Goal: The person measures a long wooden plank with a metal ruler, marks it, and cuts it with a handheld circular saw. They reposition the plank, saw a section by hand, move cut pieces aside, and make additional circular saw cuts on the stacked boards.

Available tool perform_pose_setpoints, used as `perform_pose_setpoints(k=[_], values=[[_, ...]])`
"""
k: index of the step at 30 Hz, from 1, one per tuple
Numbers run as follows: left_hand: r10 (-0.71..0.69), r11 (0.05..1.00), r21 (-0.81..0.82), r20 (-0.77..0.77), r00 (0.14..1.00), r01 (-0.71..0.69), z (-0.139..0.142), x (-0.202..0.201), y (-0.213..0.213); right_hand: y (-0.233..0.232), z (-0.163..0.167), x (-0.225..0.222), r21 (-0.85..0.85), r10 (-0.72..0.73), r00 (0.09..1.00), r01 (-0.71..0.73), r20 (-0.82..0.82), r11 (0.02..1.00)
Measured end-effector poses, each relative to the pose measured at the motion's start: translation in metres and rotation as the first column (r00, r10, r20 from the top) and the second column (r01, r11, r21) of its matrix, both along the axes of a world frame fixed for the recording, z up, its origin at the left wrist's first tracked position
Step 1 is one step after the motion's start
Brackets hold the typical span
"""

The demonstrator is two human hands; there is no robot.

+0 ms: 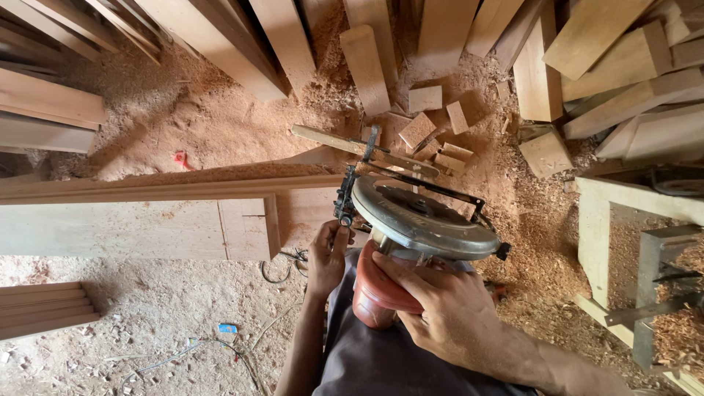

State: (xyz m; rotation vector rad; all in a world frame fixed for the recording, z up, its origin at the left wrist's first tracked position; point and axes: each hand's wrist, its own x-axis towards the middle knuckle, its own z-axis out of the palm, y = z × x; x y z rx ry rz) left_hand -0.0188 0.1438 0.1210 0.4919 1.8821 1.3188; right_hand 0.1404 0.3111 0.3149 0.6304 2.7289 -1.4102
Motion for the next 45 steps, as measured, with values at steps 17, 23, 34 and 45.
perform_pose_setpoints(k=[17,23,34,45], values=[[0.127,0.988,0.064,0.196,0.972,-0.142,-0.028,0.006,-0.01,-0.006,-0.004,0.0,-0.01,0.013,0.999,-0.013,0.04,1.0],[0.154,0.979,0.1,0.204,0.967,-0.177,-0.039,0.01,-0.014,-0.008,-0.002,-0.002,-0.002,0.008,0.999,-0.008,0.042,1.0],[0.193,0.98,0.032,0.063,0.979,-0.196,-0.051,0.015,-0.018,-0.011,-0.003,-0.001,0.02,0.02,0.999,-0.021,0.025,1.0],[0.3,0.942,0.105,0.169,0.939,-0.32,-0.071,0.027,-0.022,-0.014,-0.004,0.001,0.058,0.028,0.999,-0.029,0.019,0.998]])
